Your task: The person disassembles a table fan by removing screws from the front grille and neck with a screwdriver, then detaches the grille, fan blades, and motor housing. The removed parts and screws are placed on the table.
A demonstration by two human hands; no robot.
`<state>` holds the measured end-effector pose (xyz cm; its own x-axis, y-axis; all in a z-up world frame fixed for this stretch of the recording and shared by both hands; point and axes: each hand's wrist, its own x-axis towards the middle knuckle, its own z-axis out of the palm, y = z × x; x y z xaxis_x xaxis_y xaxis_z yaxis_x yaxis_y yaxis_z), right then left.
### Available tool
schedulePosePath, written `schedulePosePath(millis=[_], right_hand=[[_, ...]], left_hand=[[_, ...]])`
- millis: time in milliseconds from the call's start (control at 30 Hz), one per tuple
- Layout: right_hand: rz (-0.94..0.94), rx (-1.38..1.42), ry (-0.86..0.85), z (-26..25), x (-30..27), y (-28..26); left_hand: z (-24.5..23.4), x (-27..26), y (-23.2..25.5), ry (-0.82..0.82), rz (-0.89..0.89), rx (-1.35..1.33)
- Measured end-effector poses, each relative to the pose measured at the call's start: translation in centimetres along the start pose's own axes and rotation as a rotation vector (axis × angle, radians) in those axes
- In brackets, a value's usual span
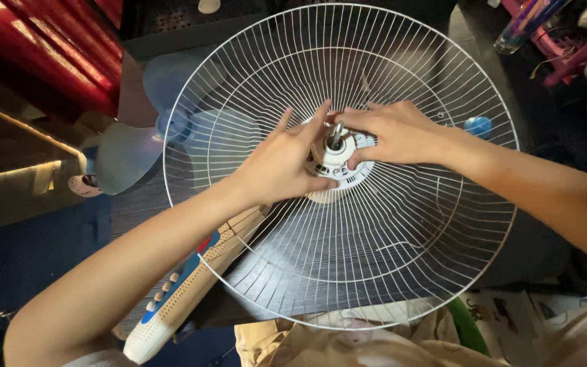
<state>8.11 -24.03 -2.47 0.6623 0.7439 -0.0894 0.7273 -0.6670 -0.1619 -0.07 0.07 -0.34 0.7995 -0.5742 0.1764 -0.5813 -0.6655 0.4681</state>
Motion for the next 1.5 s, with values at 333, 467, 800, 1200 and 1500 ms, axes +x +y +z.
schedulePosePath(millis=[333,467,800,1200,1500], right_hand=[[-0.157,0.028,0.029,0.9,0.7,2.6],[-0.291,0.011,0.156,1.1,0.7,3.2],[-0.107,-0.012,0.039,1.0,0.8,2.6],[-0.108,0.217,0.119,-1.4,0.3,1.9],[-0.132,-0.196,0.289,-1.9,-0.4,1.3]], left_hand=[[1.4,0.0,-2.7,0.018,-0.042,-0.181],[1.2,-0.1,-2.4,-0.002,-0.095,-0.126],[0.2,-0.8,-1.0,0.127,0.002,0.103],[-0.3,-0.6,-0.5,0.234,0.05,-0.099],[-1.0,-0.4,0.2,0.242,0.006,-0.234]])
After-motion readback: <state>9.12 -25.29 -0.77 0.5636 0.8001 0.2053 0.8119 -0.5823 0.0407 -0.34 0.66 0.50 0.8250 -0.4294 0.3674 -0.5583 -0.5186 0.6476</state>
